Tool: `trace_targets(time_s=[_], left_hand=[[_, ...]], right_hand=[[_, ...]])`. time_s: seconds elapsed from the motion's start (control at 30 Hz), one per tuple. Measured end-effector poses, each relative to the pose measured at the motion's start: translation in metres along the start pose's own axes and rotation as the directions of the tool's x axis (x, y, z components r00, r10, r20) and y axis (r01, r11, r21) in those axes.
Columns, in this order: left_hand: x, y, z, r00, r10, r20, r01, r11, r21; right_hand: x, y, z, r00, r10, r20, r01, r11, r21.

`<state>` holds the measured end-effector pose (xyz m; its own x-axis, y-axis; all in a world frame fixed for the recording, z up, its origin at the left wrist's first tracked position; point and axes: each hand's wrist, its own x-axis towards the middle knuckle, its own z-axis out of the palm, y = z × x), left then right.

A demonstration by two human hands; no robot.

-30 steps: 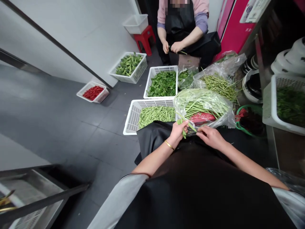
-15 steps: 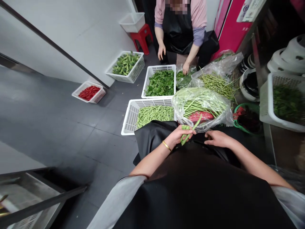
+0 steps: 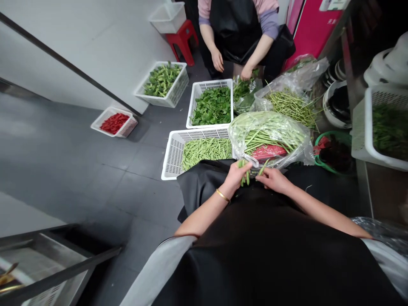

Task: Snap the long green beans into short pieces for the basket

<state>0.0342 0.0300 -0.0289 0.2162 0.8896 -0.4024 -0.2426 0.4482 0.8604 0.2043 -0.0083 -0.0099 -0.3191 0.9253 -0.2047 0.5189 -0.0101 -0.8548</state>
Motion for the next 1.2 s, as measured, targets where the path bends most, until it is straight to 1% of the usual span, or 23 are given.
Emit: trace_targets(time_s=[0.07, 0.17, 0.23, 0.3, 0.37, 0.4, 0.43, 0.47, 0.53, 0.6, 0.63, 0.67, 0.7, 0.73, 0.8, 0.83, 0.87, 0.9, 0.93, 0.97, 1.03, 1.13, 1.2], left_hand=[[-0.001, -0.002, 0.003, 0.987, 0.087, 0.134, -0.107, 0.982, 0.155], [-0.001, -0.003, 0.004, 0.961, 0.109, 0.252, -0.186, 0.934, 0.306], [0.0, -0.002, 0.001, 0.943, 0.104, 0.317, -0.227, 0.896, 0.381], [0.0, 0.001, -0.002, 0.903, 0.081, 0.422, -0.28, 0.856, 0.435], [-0.001, 0.004, 0.0, 0.861, 0.053, 0.506, -0.314, 0.837, 0.447], [-0.002, 0.006, 0.002, 0.854, 0.044, 0.519, -0.309, 0.844, 0.437], [-0.003, 0.007, 0.006, 0.859, 0.037, 0.511, -0.284, 0.864, 0.415], [-0.005, 0.007, 0.011, 0.878, 0.036, 0.477, -0.24, 0.896, 0.374], [-0.005, 0.006, 0.02, 0.937, 0.036, 0.347, -0.116, 0.97, 0.213], [0.0, 0.002, 0.025, 0.978, -0.006, 0.208, 0.01, 1.0, -0.017], [0.004, 0.0, 0.024, 0.987, -0.041, 0.152, 0.061, 0.989, -0.131], [0.008, -0.002, 0.021, 0.991, -0.082, 0.108, 0.106, 0.967, -0.23], [0.013, -0.003, 0.015, 0.99, -0.124, 0.071, 0.14, 0.94, -0.312], [0.018, -0.003, 0.008, 0.986, -0.162, 0.039, 0.165, 0.911, -0.378], [0.027, -0.003, -0.007, 0.977, -0.212, 0.01, 0.191, 0.86, -0.473], [0.029, -0.003, -0.014, 0.976, -0.216, 0.027, 0.2, 0.84, -0.505], [0.031, -0.003, -0.019, 0.976, -0.207, 0.062, 0.208, 0.822, -0.53], [0.031, -0.003, -0.021, 0.975, -0.194, 0.107, 0.221, 0.809, -0.545], [0.029, -0.003, -0.022, 0.971, -0.183, 0.152, 0.237, 0.803, -0.547], [0.027, -0.003, -0.021, 0.964, -0.18, 0.195, 0.259, 0.805, -0.533], [0.021, -0.003, -0.018, 0.942, -0.206, 0.266, 0.313, 0.828, -0.465], [0.015, -0.005, -0.015, 0.903, -0.251, 0.348, 0.375, 0.857, -0.355], [0.015, -0.008, -0.015, 0.882, -0.291, 0.37, 0.412, 0.858, -0.307]], right_hand=[[0.004, 0.004, 0.002, 0.996, 0.016, 0.089, -0.009, 0.997, -0.074], [0.001, 0.0, -0.007, 0.981, 0.0, 0.194, 0.055, 0.958, -0.28], [-0.005, -0.006, -0.022, 0.989, -0.034, 0.144, 0.099, 0.876, -0.473], [-0.01, -0.011, -0.039, 0.99, -0.107, 0.094, 0.142, 0.782, -0.607], [-0.011, -0.012, -0.049, 0.969, -0.17, 0.18, 0.246, 0.741, -0.625], [-0.009, -0.011, -0.051, 0.95, -0.199, 0.239, 0.306, 0.741, -0.598], [-0.005, -0.01, -0.05, 0.937, -0.232, 0.259, 0.342, 0.756, -0.559], [-0.001, -0.008, -0.046, 0.938, -0.266, 0.223, 0.345, 0.784, -0.517], [0.011, -0.004, -0.033, 0.957, -0.29, 0.0, 0.263, 0.867, -0.423], [0.021, 0.001, -0.018, 0.951, -0.204, -0.232, 0.136, 0.95, -0.28], [0.025, 0.005, -0.013, 0.95, -0.135, -0.282, 0.08, 0.977, -0.196], [0.028, 0.01, -0.011, 0.96, -0.073, -0.272, 0.04, 0.992, -0.122], [0.03, 0.016, -0.011, 0.979, -0.033, -0.199, 0.019, 0.997, -0.07], [0.031, 0.022, -0.015, 0.997, -0.014, -0.07, 0.011, 0.999, -0.045], [0.037, 0.037, -0.03, 0.978, 0.016, 0.208, 0.008, 0.994, -0.112], [0.043, 0.045, -0.04, 0.959, 0.058, 0.277, 0.003, 0.977, -0.213], [0.051, 0.053, -0.049, 0.955, 0.125, 0.27, -0.024, 0.936, -0.35], [0.062, 0.061, -0.057, 0.963, 0.201, 0.179, -0.086, 0.86, -0.503], [0.075, 0.068, -0.063, 0.966, 0.256, 0.029, -0.181, 0.751, -0.635], [0.089, 0.075, -0.066, 0.951, 0.288, -0.108, -0.276, 0.643, -0.714], [0.116, 0.085, -0.068, 0.92, 0.317, -0.231, -0.372, 0.521, -0.768], [0.134, 0.092, -0.067, 0.919, 0.323, -0.224, -0.37, 0.519, -0.77], [0.125, 0.09, -0.067, 0.922, 0.317, -0.222, -0.365, 0.526, -0.768]])
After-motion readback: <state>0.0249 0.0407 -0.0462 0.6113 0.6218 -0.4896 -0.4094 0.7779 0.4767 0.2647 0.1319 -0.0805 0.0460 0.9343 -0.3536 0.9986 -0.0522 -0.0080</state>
